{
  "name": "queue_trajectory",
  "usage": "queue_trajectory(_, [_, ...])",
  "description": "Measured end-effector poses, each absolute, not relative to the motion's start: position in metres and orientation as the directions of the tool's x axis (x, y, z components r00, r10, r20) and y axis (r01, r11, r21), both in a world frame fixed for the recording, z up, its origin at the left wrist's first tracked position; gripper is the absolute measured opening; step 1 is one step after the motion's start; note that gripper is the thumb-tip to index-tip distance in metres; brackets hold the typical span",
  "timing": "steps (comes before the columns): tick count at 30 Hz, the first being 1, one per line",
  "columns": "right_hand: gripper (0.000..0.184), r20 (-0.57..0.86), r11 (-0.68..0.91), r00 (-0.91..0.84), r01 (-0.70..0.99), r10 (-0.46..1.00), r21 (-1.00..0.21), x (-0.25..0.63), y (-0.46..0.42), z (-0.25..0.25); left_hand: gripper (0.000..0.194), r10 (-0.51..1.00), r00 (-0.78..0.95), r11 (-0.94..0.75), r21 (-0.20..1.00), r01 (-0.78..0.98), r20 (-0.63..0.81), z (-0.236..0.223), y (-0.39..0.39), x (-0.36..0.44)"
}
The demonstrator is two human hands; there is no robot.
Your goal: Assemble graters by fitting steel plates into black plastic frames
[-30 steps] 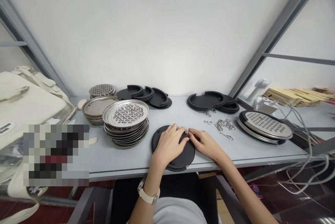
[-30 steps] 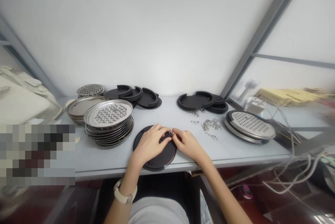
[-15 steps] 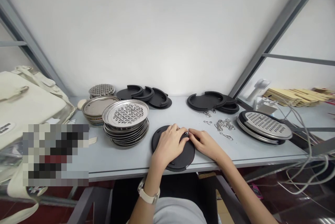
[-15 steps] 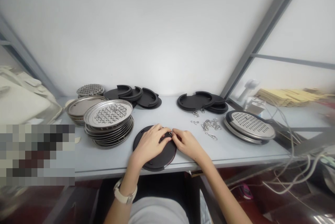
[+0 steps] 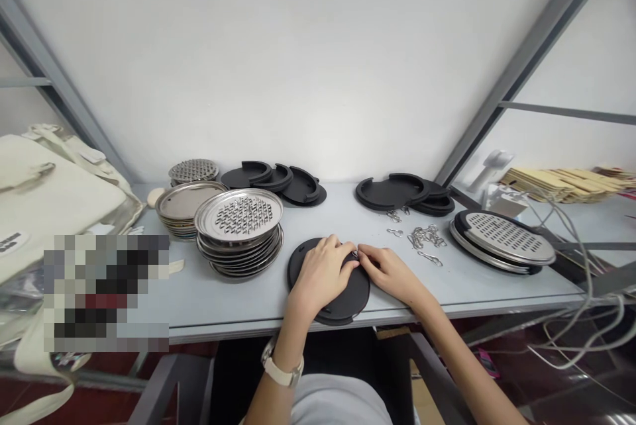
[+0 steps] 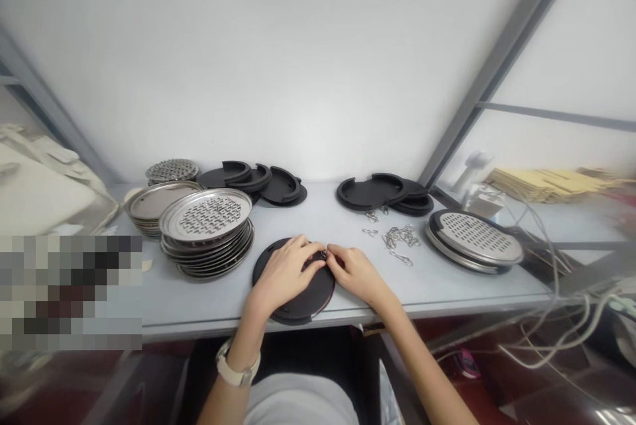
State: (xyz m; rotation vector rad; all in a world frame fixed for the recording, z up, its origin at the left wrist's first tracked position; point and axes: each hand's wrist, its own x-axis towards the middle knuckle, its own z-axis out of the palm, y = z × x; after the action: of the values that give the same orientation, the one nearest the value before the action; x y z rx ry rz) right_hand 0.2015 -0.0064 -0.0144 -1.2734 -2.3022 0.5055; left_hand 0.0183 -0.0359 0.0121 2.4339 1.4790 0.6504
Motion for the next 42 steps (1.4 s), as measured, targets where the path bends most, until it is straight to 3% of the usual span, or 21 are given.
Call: queue_trajectory(42, [0.028,0.21,0.5,-0.464,0.694,0.861,-0.517,0.2016,-0.0074,-0.013,0.019,0.88,0.387,-0.474,0.444,0.76,0.275,0.0089,-0.0354,0.0178])
